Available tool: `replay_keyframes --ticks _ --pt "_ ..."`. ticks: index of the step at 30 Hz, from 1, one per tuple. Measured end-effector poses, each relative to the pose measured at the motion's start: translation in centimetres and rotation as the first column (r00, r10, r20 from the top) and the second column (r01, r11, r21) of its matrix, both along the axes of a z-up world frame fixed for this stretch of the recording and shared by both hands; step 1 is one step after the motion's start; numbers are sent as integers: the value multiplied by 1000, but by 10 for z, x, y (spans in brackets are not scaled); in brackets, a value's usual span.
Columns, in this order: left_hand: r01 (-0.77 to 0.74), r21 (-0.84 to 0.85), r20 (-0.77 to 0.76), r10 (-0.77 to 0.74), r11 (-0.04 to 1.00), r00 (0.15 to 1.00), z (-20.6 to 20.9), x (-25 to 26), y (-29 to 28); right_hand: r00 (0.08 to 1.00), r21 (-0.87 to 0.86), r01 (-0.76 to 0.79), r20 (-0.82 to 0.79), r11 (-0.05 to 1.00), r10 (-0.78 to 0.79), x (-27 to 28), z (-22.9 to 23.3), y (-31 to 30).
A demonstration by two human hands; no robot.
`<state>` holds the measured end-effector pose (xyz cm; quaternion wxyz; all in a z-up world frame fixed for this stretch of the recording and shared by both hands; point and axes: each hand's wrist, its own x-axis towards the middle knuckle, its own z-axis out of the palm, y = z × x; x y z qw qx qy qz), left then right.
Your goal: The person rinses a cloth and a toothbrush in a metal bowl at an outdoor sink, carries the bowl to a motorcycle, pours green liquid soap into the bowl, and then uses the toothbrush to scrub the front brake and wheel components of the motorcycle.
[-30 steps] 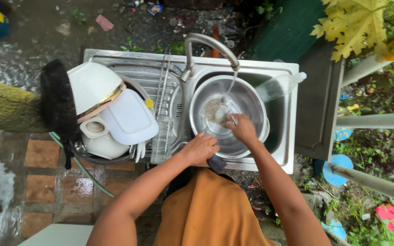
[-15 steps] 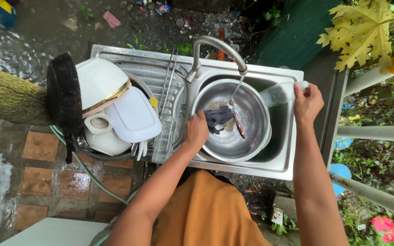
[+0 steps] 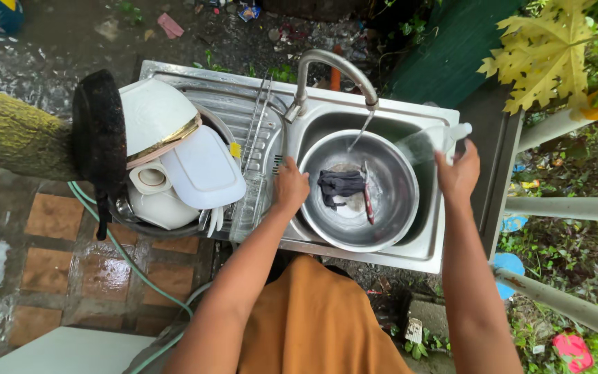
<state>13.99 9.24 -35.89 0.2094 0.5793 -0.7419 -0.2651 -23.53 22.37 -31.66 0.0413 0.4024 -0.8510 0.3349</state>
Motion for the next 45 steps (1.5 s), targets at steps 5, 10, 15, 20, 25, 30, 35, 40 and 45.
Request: replay_keyframes --ticks 5,10,15,20,25,30,35,40,45 --pt "55 380 159 -124 924 980 12 18 17 960 662 -17 221 749 -173 38 -63 76" --pt "46 283 63 -67 958 996 -7 20 17 276 239 -169 943 956 -187 100 -91 115" --pt "12 171 -43 -5 985 999 -13 24 12 260 221 11 941 975 -216 108 -57 96" --pt "-35 123 -108 48 992 993 -5 29 18 285 162 53 943 985 -170 117 -84 93" --pt "-28 301 -174 84 953 981 22 53 51 418 194 104 881 976 -220 121 -85 94" --pt "250 439 -496 1 863 868 37 120 98 992 140 36 113 989 -52 117 -52 96" --pt "378 628 -644 182 681 743 -19 242 148 946 22 -87 314 996 76 129 -14 63" --pt "-7 710 -458 469 704 755 -80 333 204 538 -138 -71 829 988 154 139 -2 -23" --pt "111 621 -630 409 776 660 -59 338 191 169 -263 -47 949 964 267 131 -2 -95"
